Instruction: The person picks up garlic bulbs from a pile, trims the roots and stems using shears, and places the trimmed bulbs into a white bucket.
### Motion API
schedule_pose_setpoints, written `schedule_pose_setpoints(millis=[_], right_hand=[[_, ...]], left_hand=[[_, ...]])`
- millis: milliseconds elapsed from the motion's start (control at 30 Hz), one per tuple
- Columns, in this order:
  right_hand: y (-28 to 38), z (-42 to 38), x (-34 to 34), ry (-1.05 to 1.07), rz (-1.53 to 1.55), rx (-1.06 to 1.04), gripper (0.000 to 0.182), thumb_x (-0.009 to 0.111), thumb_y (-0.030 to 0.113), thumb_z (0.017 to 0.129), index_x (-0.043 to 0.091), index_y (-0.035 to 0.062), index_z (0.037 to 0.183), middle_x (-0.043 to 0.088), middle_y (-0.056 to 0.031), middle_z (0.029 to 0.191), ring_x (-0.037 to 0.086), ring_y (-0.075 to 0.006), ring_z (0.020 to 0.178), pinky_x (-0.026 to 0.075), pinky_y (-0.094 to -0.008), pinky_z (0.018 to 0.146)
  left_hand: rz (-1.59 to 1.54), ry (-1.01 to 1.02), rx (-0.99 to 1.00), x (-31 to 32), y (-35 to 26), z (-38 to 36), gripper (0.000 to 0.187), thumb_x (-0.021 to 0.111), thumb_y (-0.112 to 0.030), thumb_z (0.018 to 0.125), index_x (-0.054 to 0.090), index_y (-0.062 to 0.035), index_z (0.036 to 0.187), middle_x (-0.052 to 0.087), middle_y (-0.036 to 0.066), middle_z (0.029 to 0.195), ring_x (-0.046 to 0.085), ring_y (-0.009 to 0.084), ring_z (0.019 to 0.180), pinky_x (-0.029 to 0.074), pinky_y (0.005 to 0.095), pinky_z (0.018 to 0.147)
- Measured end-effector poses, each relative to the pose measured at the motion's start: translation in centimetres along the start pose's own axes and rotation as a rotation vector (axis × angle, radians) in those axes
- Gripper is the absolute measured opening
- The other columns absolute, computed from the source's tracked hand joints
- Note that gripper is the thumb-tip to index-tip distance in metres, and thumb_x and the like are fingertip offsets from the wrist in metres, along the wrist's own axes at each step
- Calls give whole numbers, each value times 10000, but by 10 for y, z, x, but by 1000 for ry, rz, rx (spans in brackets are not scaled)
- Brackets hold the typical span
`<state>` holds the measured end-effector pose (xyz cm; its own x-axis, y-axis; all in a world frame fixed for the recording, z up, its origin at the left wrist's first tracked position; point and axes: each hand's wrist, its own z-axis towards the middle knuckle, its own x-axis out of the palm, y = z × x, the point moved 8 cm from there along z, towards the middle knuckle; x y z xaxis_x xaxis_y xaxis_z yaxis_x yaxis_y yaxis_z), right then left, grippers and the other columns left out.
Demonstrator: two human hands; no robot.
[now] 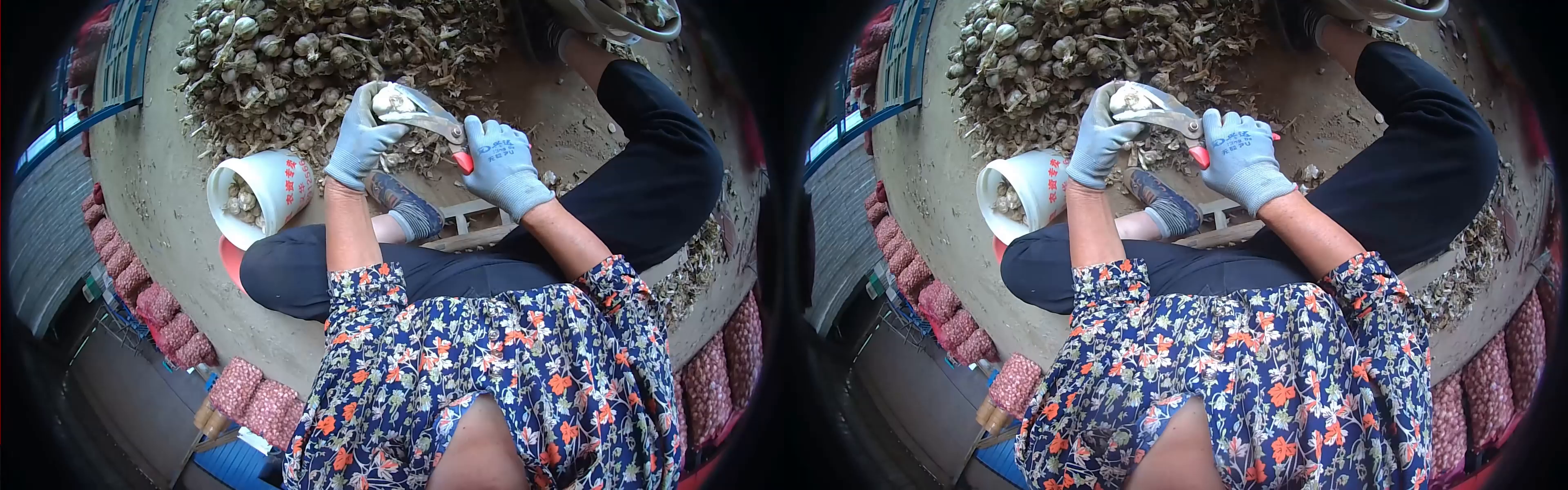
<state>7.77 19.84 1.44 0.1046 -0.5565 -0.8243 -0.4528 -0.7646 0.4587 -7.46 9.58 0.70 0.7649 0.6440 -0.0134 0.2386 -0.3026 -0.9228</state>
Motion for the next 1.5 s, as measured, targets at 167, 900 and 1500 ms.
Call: schedule_pose_setpoints(millis=[167,900,1500], right_hand=[[3,-8,6,31,-54,-20,382,623,307,775,464,55,1013,595,-151,922,617,-308,868,471,-421,740],[14,-13,58,470,877,78,377,631,341,824,531,7,968,607,-110,838,593,-154,685,491,-297,628],[-16,-9,107,561,1016,495,337,619,331,786,533,12,850,602,-92,699,603,-179,600,501,-331,588]], left_hand=[[377,-110,109,7,-9,-18,611,712,-8,590,476,10,1154,569,59,1016,566,134,893,481,246,790],[-675,-14,-4,-1,40,-37,468,687,-36,766,493,-37,1191,632,108,979,641,205,839,558,306,690],[1214,-571,278,-146,-15,43,358,586,-122,778,551,-47,1126,597,200,1022,577,354,979,459,415,880]])
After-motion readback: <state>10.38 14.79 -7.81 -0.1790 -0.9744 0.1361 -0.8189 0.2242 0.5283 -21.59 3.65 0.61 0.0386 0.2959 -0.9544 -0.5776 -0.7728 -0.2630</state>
